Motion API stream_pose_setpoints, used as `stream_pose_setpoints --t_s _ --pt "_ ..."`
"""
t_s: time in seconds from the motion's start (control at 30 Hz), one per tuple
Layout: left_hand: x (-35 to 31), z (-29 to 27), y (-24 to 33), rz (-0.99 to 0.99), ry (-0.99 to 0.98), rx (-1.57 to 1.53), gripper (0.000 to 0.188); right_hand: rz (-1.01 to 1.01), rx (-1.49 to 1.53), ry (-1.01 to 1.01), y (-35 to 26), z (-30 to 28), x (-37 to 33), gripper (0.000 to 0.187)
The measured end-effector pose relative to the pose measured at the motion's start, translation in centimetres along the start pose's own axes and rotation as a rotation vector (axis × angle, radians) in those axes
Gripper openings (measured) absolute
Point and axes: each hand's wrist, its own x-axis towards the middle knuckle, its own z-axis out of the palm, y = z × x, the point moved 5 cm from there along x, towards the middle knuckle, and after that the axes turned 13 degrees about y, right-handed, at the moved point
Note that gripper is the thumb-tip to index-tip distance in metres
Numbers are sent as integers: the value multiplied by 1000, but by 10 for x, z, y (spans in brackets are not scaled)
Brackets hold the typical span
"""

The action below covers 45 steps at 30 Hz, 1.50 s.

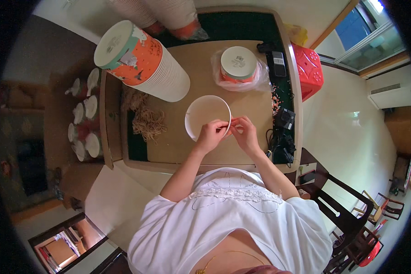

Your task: Punching holes in decorative paper cups and threading string through them to create handles.

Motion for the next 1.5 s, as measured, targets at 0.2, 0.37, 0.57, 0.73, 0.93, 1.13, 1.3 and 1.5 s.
stream_pose_setpoints --t_s 0.2,0.37,0.57,0.73,0.93,1.13,1.3,1.5 --pt "-5 8 -10 119 15 204 10 125 -32 -22 18 0 -11 12" --pt "-11 12 -27 23 48 214 6 227 -7 -66 27 -1 -14 11" --pt "-15 12 -42 -51 19 150 20 -203 -298 -213 -30 3 9 13" --pt "-13 8 -32 37 69 141 33 -492 -622 -451 -32 26 12 16" --pt "-11 -1 -39 -138 47 117 23 -354 -533 -437 -19 28 15 9" --pt "-14 -14 -29 -29 -39 130 31 -247 -436 -355 -16 24 21 8" --pt "-28 -12 -12 0 -295 396 44 -202 -398 -303 -17 23 24 9" --pt "-49 -22 -31 290 -125 432 28 -144 -458 -377 -21 24 22 14"
